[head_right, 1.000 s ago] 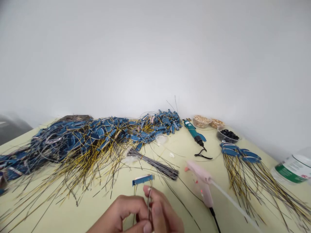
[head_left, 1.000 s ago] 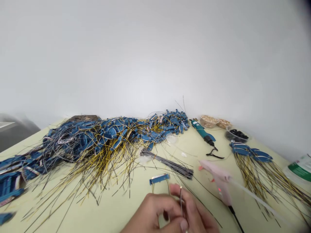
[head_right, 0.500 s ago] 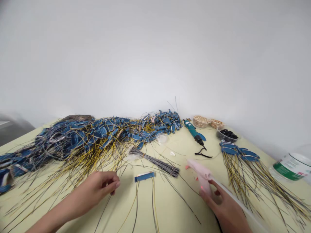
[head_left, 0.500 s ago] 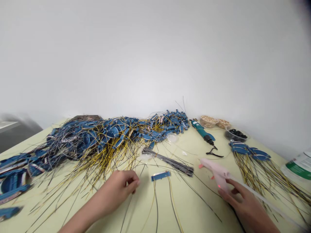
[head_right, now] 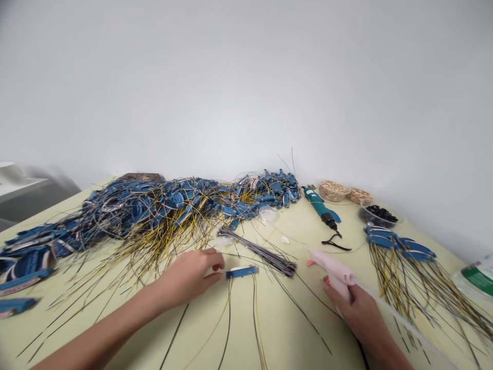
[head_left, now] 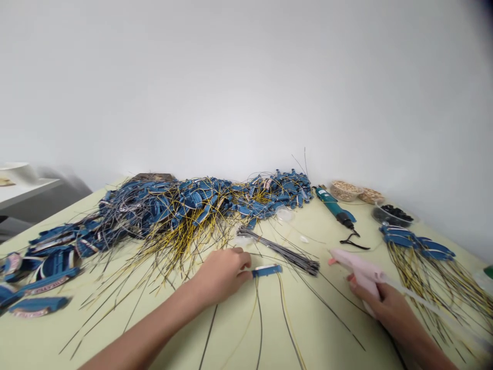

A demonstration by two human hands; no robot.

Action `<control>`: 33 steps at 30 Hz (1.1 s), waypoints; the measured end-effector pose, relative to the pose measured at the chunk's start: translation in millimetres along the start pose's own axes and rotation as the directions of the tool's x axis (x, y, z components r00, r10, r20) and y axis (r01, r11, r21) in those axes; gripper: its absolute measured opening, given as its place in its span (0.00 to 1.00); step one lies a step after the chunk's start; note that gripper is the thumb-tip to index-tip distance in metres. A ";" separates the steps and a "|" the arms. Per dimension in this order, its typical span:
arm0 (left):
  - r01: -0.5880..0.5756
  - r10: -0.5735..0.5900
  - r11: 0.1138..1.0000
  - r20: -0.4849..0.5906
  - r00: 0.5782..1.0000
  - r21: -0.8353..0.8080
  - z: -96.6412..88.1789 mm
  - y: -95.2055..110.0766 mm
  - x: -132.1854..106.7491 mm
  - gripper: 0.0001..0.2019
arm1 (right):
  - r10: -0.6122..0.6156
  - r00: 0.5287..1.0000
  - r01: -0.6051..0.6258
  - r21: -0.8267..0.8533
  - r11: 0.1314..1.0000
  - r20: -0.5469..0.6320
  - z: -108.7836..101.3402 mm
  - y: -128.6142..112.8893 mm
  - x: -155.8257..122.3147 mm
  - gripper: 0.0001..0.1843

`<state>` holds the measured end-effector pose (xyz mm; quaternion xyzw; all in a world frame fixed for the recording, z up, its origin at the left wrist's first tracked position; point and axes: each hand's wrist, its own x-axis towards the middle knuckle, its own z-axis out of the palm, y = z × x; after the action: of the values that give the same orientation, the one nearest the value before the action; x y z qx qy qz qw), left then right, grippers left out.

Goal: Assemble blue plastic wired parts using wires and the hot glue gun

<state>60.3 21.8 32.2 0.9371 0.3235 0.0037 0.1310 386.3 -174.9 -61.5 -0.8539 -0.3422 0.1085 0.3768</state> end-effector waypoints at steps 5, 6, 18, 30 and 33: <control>-0.101 0.102 0.994 0.017 0.995 -0.037 7.4 9.4 8.4 0.15 | 0.016 0.999 -0.020 0.112 0.994 0.034 -6.7 -14.8 -5.4 0.21; -0.118 0.118 0.992 0.015 0.993 -0.047 9.1 8.6 9.1 0.18 | 0.019 0.999 -0.026 0.140 0.990 0.050 -9.6 -19.5 -8.9 0.21; -0.201 0.193 0.970 -0.069 0.979 -0.136 35.5 0.5 10.5 0.17 | 0.012 0.958 -0.080 0.228 0.970 0.286 -7.9 -82.4 -53.1 0.15; -0.228 0.215 0.957 -0.087 0.973 -0.180 38.0 -1.9 6.6 0.14 | -0.150 0.913 0.108 0.130 0.986 0.379 24.9 -86.4 -61.3 0.20; -0.226 0.212 0.954 -0.089 0.973 -0.195 37.3 -1.1 5.9 0.14 | -0.163 0.905 0.124 0.124 0.985 0.393 26.5 -85.9 -58.6 0.19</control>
<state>67.7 17.1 -4.6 0.9481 0.2199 0.0828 0.2142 287.9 -157.4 -22.5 -0.7667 -0.4687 0.2696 0.3461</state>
